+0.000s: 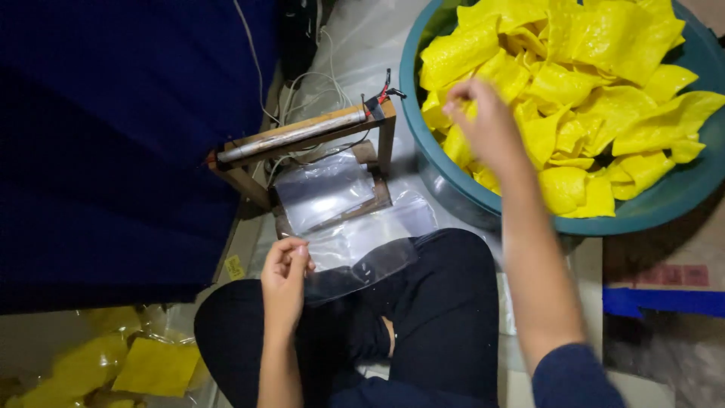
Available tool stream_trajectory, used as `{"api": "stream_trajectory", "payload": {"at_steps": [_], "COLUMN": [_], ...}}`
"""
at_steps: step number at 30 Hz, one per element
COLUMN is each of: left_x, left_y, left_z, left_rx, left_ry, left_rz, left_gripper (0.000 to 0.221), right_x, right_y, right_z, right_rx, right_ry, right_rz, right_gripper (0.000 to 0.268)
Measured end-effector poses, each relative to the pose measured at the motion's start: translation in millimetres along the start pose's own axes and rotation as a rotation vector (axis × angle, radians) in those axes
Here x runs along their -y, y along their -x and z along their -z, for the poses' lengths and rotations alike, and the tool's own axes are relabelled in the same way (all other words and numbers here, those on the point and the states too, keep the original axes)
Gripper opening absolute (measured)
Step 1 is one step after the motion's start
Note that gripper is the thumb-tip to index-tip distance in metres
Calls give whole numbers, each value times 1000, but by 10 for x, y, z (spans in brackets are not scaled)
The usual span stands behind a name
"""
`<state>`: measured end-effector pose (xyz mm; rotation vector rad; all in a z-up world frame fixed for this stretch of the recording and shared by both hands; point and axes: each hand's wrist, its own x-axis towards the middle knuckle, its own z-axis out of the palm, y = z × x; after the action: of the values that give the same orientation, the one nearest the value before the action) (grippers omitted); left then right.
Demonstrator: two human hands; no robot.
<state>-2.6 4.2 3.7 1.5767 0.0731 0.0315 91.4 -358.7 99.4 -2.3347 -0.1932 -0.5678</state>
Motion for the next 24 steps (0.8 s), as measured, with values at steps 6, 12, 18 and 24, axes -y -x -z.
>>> {"api": "stream_trajectory", "payload": {"at_steps": [6,12,18,24], "left_x": [-5,49,-93,-141], "left_y": [61,59,140,240], "left_z": [-36,-225,-403,-291], "left_rx": [93,45,154,126], "left_ry": [162,277,215,122], "left_rz": [14,26,13,86], "left_gripper": [5,10,15,26], "right_x": [-1167,-1263,-762,-459], "right_y": [-642,-563,-570,-436], "right_z": [-419,-305,-369,171], "right_rx": [187,171,382,22], "right_ry": [580,633,294,-41], "right_rz": [-410,-232,-258,-388], "right_gripper": [48,42,32,28]}}
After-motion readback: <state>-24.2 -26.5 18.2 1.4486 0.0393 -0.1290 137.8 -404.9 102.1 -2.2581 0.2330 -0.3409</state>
